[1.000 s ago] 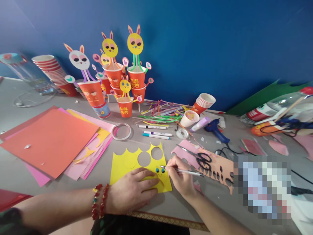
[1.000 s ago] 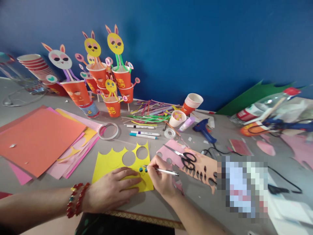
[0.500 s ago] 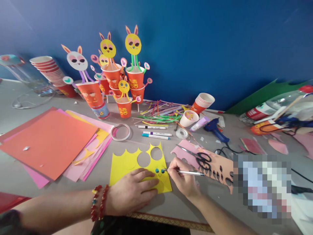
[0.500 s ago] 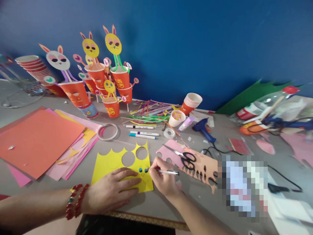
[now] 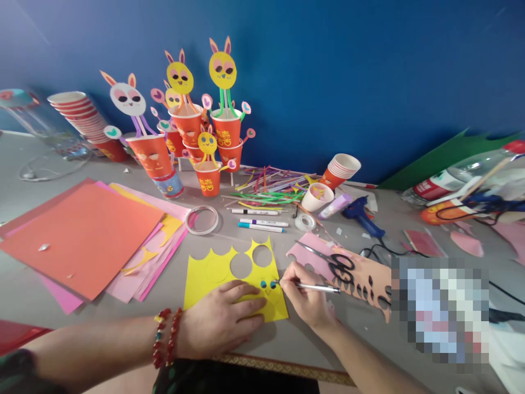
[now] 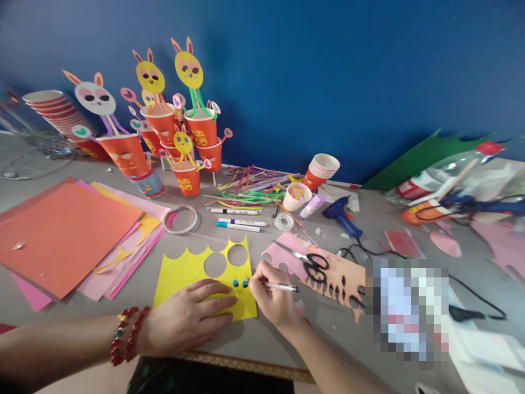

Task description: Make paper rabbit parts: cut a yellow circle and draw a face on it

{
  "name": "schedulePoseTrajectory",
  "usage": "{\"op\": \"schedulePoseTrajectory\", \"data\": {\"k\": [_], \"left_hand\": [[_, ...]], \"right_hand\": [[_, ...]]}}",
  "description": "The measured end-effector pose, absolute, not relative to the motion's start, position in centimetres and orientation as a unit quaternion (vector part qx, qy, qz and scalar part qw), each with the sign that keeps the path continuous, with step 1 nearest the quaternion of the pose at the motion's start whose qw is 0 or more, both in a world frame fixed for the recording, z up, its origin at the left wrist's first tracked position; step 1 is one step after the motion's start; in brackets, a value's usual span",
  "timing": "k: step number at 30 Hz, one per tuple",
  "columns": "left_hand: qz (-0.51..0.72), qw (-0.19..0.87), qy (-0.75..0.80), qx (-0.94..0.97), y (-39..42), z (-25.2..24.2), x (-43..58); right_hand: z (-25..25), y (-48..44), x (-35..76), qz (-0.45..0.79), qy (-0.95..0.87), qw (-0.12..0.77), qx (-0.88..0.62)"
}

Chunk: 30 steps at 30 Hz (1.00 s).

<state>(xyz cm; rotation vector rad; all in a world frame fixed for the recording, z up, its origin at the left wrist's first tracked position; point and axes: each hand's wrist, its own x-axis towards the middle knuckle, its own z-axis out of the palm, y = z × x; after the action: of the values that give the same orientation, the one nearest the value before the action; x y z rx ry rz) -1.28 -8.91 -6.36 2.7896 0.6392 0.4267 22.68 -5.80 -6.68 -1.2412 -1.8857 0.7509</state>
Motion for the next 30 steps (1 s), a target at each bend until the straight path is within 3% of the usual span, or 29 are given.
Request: {"op": "schedulePoseTrajectory", "data": {"k": [30], "left_hand": [[0.150, 0.119, 0.220, 0.956, -8.85, -5.87, -1.12]], "right_hand": [[-6.54, -5.68, 22.66, 0.284, -0.743, 0.354, -0.491]]}}
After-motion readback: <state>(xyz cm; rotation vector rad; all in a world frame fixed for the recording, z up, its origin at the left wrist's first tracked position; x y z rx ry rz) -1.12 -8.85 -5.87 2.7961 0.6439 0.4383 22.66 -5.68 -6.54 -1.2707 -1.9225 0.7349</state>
